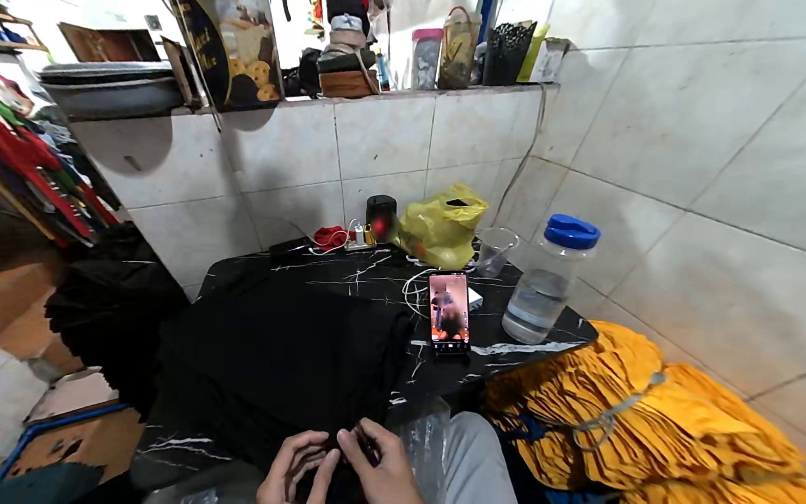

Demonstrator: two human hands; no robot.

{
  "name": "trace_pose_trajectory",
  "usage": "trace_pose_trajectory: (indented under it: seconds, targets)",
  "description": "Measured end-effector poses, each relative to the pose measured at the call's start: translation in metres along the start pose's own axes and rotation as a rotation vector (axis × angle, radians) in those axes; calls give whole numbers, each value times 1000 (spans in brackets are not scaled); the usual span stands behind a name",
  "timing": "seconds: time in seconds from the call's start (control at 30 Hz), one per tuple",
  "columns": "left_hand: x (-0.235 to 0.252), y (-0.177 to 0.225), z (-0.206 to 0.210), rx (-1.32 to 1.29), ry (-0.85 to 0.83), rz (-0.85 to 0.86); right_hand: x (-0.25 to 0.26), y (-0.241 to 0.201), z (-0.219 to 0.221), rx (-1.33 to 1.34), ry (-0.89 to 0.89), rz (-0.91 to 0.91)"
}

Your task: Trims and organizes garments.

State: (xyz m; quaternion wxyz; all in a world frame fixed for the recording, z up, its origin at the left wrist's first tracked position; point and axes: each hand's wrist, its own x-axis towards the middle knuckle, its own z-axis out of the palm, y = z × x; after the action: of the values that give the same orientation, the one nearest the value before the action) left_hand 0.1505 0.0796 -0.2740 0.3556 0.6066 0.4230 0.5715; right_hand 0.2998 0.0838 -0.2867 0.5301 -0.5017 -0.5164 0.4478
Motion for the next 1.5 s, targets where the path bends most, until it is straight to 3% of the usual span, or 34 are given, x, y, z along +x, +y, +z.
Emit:
trace_pose_trajectory:
  seconds: [0.17, 1.0, 1.17, 1.5]
  targets:
    - [0, 5, 3, 5, 44, 21, -2, -1, -3, 52, -150, -23]
    - [-1, 7, 5, -39, 96, 59, -9, -12, -2, -21, -112, -99]
    - [-1, 7, 4, -34, 97, 97, -8, -10, -2, -125, 1, -115]
    - [-3, 9, 4, 8, 69, 22, -10, -14, -8, -226, -26, -164]
